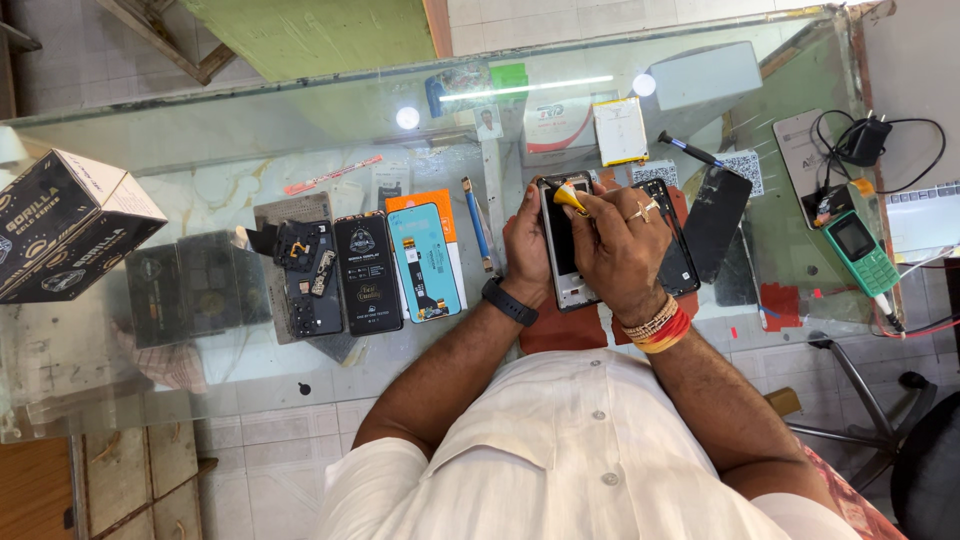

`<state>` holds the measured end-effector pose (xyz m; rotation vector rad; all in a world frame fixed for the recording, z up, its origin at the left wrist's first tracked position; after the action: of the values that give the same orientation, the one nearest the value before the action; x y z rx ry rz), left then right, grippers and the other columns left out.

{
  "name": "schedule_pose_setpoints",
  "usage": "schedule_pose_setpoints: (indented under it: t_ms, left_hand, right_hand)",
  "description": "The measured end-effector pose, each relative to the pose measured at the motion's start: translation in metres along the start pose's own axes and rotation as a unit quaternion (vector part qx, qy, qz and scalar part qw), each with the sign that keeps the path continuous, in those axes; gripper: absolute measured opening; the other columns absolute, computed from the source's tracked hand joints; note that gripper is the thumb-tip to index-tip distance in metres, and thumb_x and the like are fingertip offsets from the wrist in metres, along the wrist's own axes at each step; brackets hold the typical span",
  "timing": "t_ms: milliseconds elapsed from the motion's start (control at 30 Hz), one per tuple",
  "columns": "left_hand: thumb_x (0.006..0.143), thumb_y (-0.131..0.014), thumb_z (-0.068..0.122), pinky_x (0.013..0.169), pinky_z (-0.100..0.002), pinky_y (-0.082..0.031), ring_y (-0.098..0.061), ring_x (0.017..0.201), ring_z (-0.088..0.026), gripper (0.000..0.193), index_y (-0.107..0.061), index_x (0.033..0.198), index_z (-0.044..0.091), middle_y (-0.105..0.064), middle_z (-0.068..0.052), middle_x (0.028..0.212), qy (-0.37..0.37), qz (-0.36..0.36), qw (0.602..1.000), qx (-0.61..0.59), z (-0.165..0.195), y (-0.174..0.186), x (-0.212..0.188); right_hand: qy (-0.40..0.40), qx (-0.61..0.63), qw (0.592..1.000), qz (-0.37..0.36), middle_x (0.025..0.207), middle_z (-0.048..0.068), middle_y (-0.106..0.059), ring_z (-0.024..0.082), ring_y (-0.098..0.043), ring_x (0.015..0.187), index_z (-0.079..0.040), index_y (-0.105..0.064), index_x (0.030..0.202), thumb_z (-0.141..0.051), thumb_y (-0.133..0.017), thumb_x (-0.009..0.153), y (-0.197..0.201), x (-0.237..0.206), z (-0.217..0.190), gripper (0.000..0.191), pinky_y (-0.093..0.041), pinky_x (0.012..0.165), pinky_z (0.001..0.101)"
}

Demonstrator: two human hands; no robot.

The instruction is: The person applies adhesive to the edges of a smartphone chassis, then installs a new display assembly and presses it into place. The person handles a smartphone chassis, a display assembly, and an adhesive tube on a glass workbench.

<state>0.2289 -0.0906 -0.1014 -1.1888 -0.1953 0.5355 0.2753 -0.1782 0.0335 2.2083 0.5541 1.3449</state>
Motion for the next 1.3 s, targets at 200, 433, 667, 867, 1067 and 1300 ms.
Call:
schedule_pose_setpoints:
  t_ms: [200, 433, 667, 867, 1067, 1300]
  left_hand:
    - [0.118, -0.042, 0.040, 0.096, -0.030, -0.051, -0.061, 0.104, -0.015, 0.040, -0.057, 0.133, 0.005, -0.064, -0.007, 0.113, -0.017, -0.019, 1.000, 0.006, -0.003, 0.004, 0.000]
    - [0.115, -0.041, 0.041, 0.099, -0.030, -0.051, -0.062, 0.107, -0.015, 0.039, -0.056, 0.128, 0.007, -0.063, -0.005, 0.114, -0.007, -0.016, 1.000, 0.005, -0.001, -0.001, -0.001]
    - [0.113, -0.039, 0.039, 0.100, -0.030, -0.050, -0.062, 0.108, -0.015, 0.040, -0.055, 0.134, 0.009, -0.064, -0.005, 0.117, 0.007, 0.016, 1.000, 0.009, 0.001, -0.006, -0.003]
    - [0.116, -0.040, 0.037, 0.097, -0.030, -0.051, -0.063, 0.105, -0.015, 0.039, -0.055, 0.135, 0.007, -0.065, -0.006, 0.115, 0.000, -0.014, 1.000, -0.012, -0.005, 0.001, -0.001]
    - [0.118, -0.040, 0.038, 0.100, -0.032, -0.051, -0.063, 0.108, -0.016, 0.039, -0.055, 0.132, 0.005, -0.065, -0.007, 0.117, -0.006, -0.020, 1.000, 0.001, -0.004, 0.000, -0.001]
    - [0.117, -0.037, 0.039, 0.106, -0.035, -0.050, -0.063, 0.114, -0.021, 0.042, -0.055, 0.132, 0.005, -0.066, -0.012, 0.123, -0.009, -0.050, 0.999, 0.006, 0.001, -0.010, -0.003]
  right_hand:
    - [0.001, -0.002, 1.000, -0.002, 0.090, 0.011, -0.067, 0.026, -0.067, 0.083, 0.002, -0.072, 0.104, 0.002, -0.083, 0.088, 0.001, 0.000, -0.001, 0.020, -0.054, 0.071, 0.0374]
    - [0.004, -0.003, 1.000, -0.003, 0.090, 0.011, -0.067, 0.026, -0.068, 0.084, 0.002, -0.072, 0.104, 0.003, -0.083, 0.088, 0.003, 0.000, 0.000, 0.019, -0.055, 0.071, 0.0369]
    - [0.006, -0.001, 1.000, -0.001, 0.090, 0.012, -0.067, 0.026, -0.067, 0.083, 0.002, -0.072, 0.104, 0.002, -0.083, 0.088, 0.004, 0.001, -0.001, 0.020, -0.055, 0.072, 0.0374]
    - [0.006, -0.005, 1.000, -0.003, 0.090, 0.012, -0.067, 0.026, -0.068, 0.083, 0.002, -0.073, 0.106, 0.002, -0.083, 0.088, 0.005, 0.000, -0.002, 0.020, -0.055, 0.072, 0.0374]
    - [0.006, -0.010, 1.000, -0.005, 0.090, 0.012, -0.067, 0.027, -0.067, 0.084, 0.002, -0.072, 0.104, 0.001, -0.083, 0.088, 0.005, -0.001, -0.001, 0.020, -0.054, 0.072, 0.0384]
    - [0.003, -0.016, 1.000, -0.002, 0.090, 0.012, -0.067, 0.027, -0.067, 0.083, 0.002, -0.072, 0.103, 0.001, -0.084, 0.087, 0.005, -0.003, 0.002, 0.020, -0.054, 0.071, 0.0383]
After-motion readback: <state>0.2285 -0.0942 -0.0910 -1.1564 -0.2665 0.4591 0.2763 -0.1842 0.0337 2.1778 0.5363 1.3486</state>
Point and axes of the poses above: each hand's wrist, its own x-axis towards the middle knuckle, its own y-axis out of the back of the hand, z = x × y, the point moved 2 cm from there along x, towards the middle knuckle
